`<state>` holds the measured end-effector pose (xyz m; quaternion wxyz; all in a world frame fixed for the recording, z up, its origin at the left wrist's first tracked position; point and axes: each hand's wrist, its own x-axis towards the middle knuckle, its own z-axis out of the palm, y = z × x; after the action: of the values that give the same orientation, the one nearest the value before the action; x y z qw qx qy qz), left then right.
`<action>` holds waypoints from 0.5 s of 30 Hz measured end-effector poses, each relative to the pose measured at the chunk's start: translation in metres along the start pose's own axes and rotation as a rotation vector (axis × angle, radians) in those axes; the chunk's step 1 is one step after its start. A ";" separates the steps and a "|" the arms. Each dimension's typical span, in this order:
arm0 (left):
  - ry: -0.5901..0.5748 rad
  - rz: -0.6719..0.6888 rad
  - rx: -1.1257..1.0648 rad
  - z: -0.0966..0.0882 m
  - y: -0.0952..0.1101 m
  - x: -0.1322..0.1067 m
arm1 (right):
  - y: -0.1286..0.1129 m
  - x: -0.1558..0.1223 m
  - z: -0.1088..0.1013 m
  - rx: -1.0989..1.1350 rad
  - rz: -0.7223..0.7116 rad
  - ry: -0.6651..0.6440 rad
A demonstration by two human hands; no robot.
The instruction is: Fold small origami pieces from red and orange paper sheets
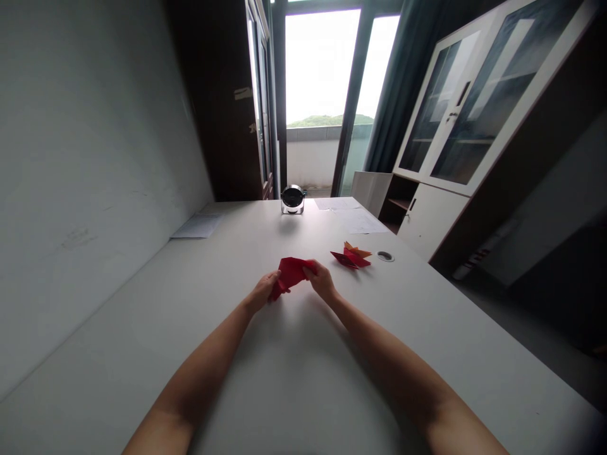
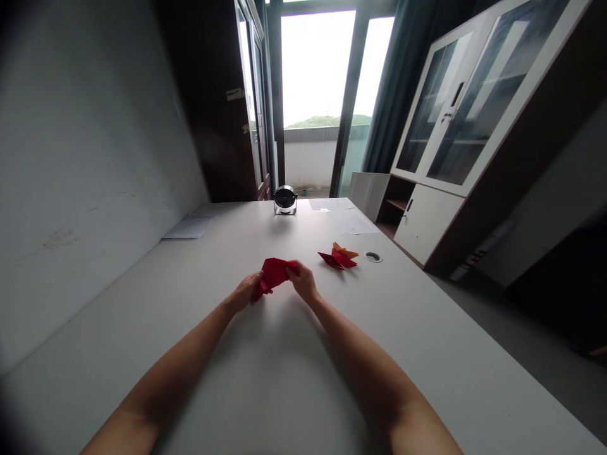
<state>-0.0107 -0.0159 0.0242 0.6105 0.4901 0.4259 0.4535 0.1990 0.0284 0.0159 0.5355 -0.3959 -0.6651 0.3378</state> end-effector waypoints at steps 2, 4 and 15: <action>-0.016 0.019 -0.005 0.000 0.001 -0.001 | -0.001 0.000 0.001 0.042 -0.002 -0.037; -0.014 0.024 0.002 0.000 0.001 -0.001 | -0.002 -0.001 0.004 0.075 0.001 -0.081; 0.098 -0.013 -0.036 -0.005 0.004 0.001 | -0.018 -0.004 -0.003 0.388 0.169 -0.269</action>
<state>-0.0160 -0.0130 0.0269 0.6006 0.4536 0.4500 0.4807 0.1992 0.0165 0.0302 0.4781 -0.2913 -0.6178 0.5521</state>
